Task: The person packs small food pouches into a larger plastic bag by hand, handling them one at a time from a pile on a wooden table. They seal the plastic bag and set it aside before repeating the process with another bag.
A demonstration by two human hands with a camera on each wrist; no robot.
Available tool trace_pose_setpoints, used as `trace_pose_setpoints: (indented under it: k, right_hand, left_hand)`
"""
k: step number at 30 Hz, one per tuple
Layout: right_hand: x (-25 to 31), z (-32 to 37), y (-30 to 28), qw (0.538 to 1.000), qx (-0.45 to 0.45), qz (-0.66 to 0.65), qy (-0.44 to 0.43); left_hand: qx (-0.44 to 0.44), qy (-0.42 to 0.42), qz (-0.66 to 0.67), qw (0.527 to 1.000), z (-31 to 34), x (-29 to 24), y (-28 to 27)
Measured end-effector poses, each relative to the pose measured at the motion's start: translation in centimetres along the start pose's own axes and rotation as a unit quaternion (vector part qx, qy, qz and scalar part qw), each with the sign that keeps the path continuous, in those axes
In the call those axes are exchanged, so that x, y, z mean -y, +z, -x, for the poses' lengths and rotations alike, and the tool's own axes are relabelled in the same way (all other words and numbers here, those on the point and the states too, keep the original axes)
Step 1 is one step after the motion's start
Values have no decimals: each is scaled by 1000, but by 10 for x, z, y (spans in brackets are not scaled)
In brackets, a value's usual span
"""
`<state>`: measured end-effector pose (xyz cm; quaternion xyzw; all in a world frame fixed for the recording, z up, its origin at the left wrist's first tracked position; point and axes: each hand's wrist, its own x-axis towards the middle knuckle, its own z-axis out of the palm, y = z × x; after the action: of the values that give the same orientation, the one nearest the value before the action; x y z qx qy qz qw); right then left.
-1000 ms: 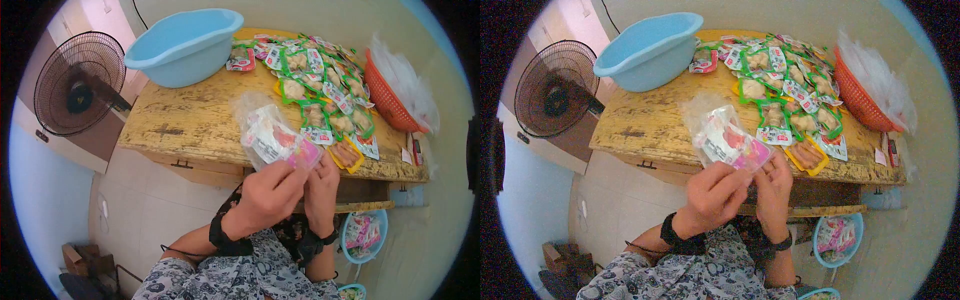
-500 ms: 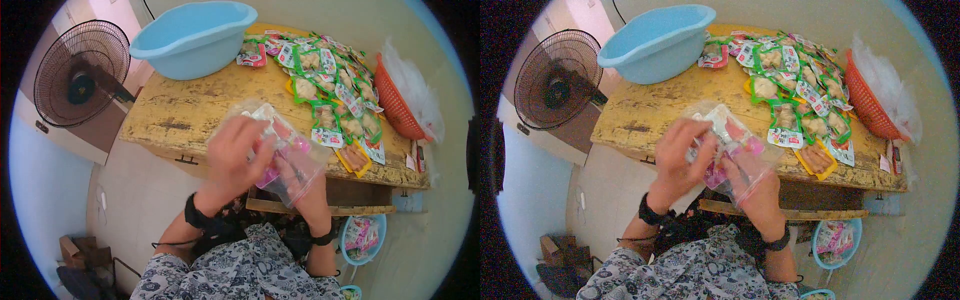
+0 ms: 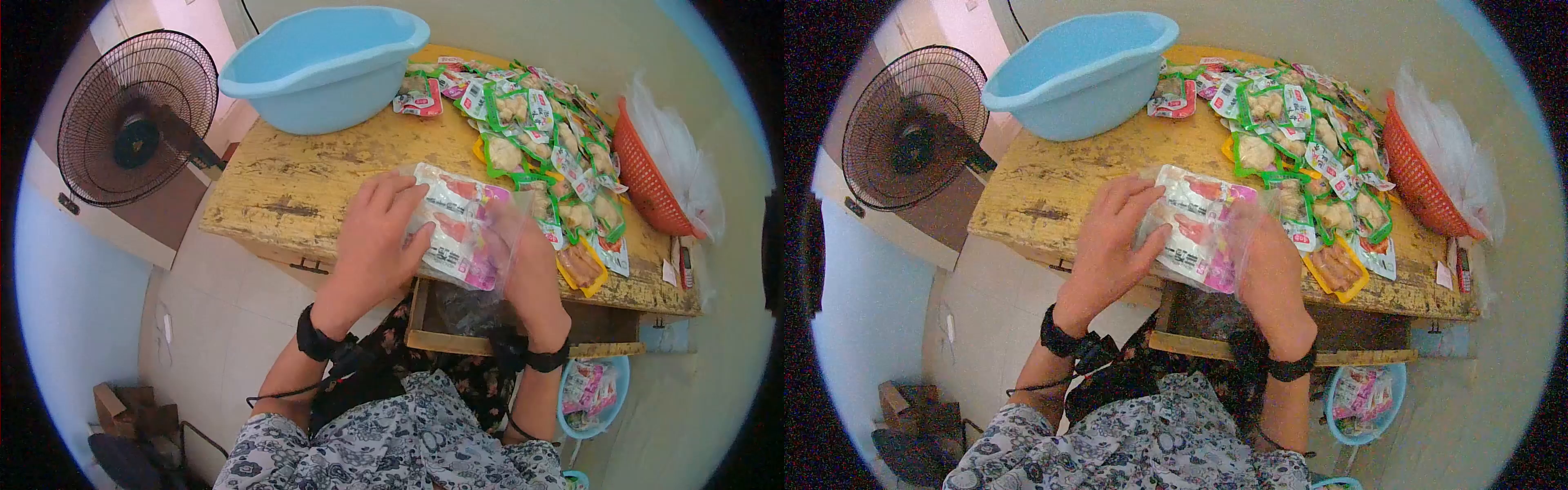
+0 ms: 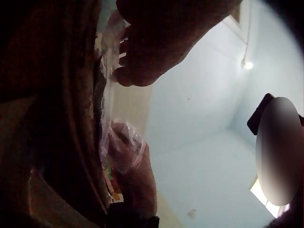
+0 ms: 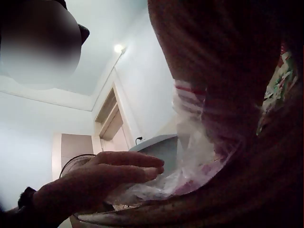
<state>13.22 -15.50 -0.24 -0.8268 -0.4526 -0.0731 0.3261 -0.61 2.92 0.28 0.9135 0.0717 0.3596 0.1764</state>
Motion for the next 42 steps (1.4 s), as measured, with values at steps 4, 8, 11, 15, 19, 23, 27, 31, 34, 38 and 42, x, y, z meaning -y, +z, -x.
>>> trace_pose_setpoints:
  k: [4, 8, 11, 15, 19, 23, 27, 31, 34, 38, 42]
  right_hand:
    - [-15, 6, -2, 999, -13, -27, -45]
    - [-6, 2, -4, 989, -96, -91, -60]
    - [2, -2, -2, 986, -85, -142, 16]
    - [-2, -2, 10, 987, -88, -133, -5]
    - [-5, 0, 13, 984, -82, -158, 21]
    - [-9, 16, 2, 977, -126, -164, 43]
    - [-14, 43, -9, 966, -198, -131, 101]
    - [-9, 65, -14, 953, -238, -142, 123]
    - [8, 71, -23, 956, -191, -133, 179]
    - [12, 70, -16, 972, -167, -34, 160]
    - [22, 70, -17, 976, -137, -52, 163]
  left_hand:
    - [-3, -21, -35, 999, -3, 1, -6]
    - [10, -78, 84, 993, -1, 4, -3]
    - [15, -74, 144, 987, -4, 7, 2]
    - [30, -88, 156, 983, -9, 7, 5]
    - [29, -83, 160, 983, -5, 12, 11]
    - [28, -75, 146, 986, -4, 11, 11]
    - [18, -63, 65, 996, -8, 3, 2]
    - [-21, 44, 9, 999, -34, -9, -12]
    - [29, 109, 32, 993, -58, -20, -9]
    - [134, 149, 61, 978, -83, -26, 35]
    - [294, 108, 57, 948, -108, -27, 77]
